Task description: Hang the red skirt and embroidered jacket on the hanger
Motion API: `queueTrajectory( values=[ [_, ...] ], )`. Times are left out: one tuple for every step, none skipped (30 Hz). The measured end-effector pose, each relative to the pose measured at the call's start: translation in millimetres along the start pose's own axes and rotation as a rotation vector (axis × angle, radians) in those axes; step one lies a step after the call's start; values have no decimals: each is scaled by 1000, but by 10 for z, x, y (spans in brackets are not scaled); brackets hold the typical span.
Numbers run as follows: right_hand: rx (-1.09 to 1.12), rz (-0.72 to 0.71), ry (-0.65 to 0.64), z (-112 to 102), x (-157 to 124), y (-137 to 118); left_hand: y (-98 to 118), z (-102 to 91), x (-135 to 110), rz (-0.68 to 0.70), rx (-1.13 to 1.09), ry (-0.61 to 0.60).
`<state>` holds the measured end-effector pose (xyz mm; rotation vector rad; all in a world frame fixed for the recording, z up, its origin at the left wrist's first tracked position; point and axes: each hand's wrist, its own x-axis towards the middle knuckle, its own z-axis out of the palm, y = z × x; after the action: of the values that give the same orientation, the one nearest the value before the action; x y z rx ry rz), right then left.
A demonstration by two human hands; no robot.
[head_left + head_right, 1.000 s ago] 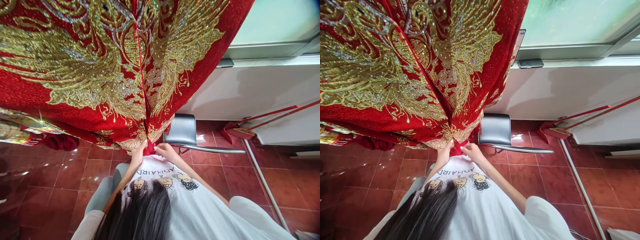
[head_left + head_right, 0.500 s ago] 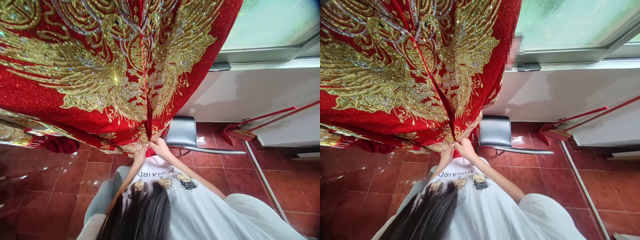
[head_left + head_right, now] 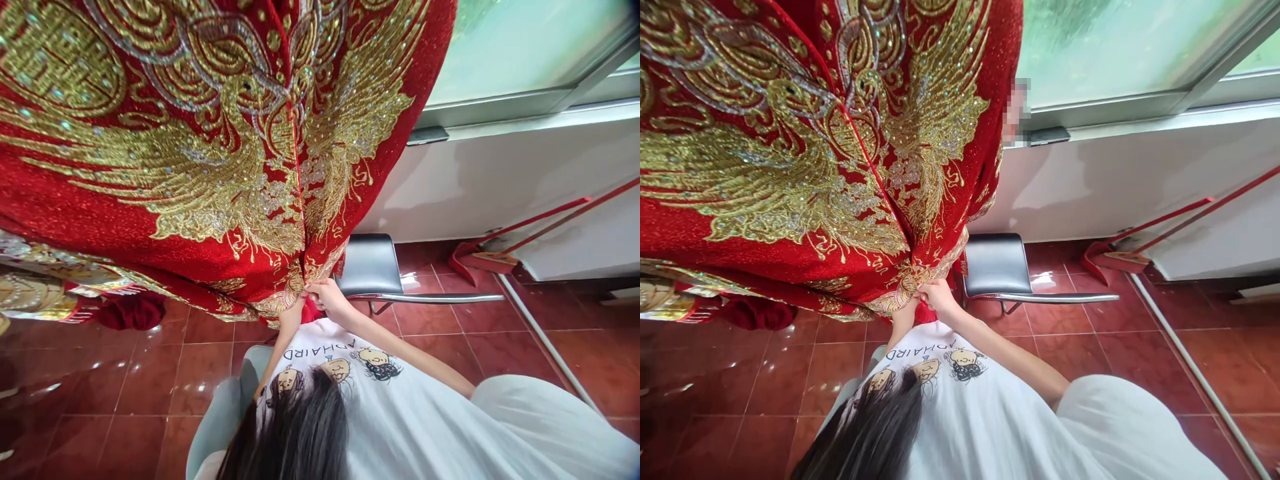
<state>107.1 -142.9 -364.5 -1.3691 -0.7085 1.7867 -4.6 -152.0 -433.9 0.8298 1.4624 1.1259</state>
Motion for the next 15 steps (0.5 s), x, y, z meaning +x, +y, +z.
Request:
queueTrajectory(
  values=[
    [17, -10, 9, 38, -25, -55, -10, -4, 2, 9, 13, 14],
    [33, -27, 18, 73, -57, -127, -26, -4, 1, 17, 18, 33],
    [45, -61, 30, 102, -94, -212, -44, -2, -3, 22, 17, 51],
    [50, -115, 42, 123, -133, -305, -61, 1, -9, 20, 13, 62],
    [45, -182, 51, 138, -171, -398, -74, 4, -16, 16, 8, 67],
    [28, -250, 52, 146, -206, -486, -82, 4, -23, 11, 1, 69],
    [0, -309, 50, 148, -235, -563, -85, 2, -29, 5, -6, 68],
    [-38, -350, 46, 147, -257, -625, -83, -2, -33, -2, -14, 65],
    [-77, -365, 41, 145, -271, -675, -79, -10, -34, -8, -22, 63],
    [-104, -358, 38, 143, -279, -715, -74, -20, -33, -15, -31, 62],
    [-114, -338, 32, 142, -282, -752, -70, -33, -30, -22, -39, 62],
    [-106, -305, 13, 143, -279, -793, -68, -49, -25, -27, -47, 62],
    [-76, -252, -29, 146, -274, -843, -69, -66, -18, -31, -55, 61],
    [-31, -169, -92, 151, -269, -908, -72, -84, -10, -34, -66, 54],
    [21, -70, -157, 158, -266, -988, -76, -102, -2, -37, -79, 39]
  ],
)
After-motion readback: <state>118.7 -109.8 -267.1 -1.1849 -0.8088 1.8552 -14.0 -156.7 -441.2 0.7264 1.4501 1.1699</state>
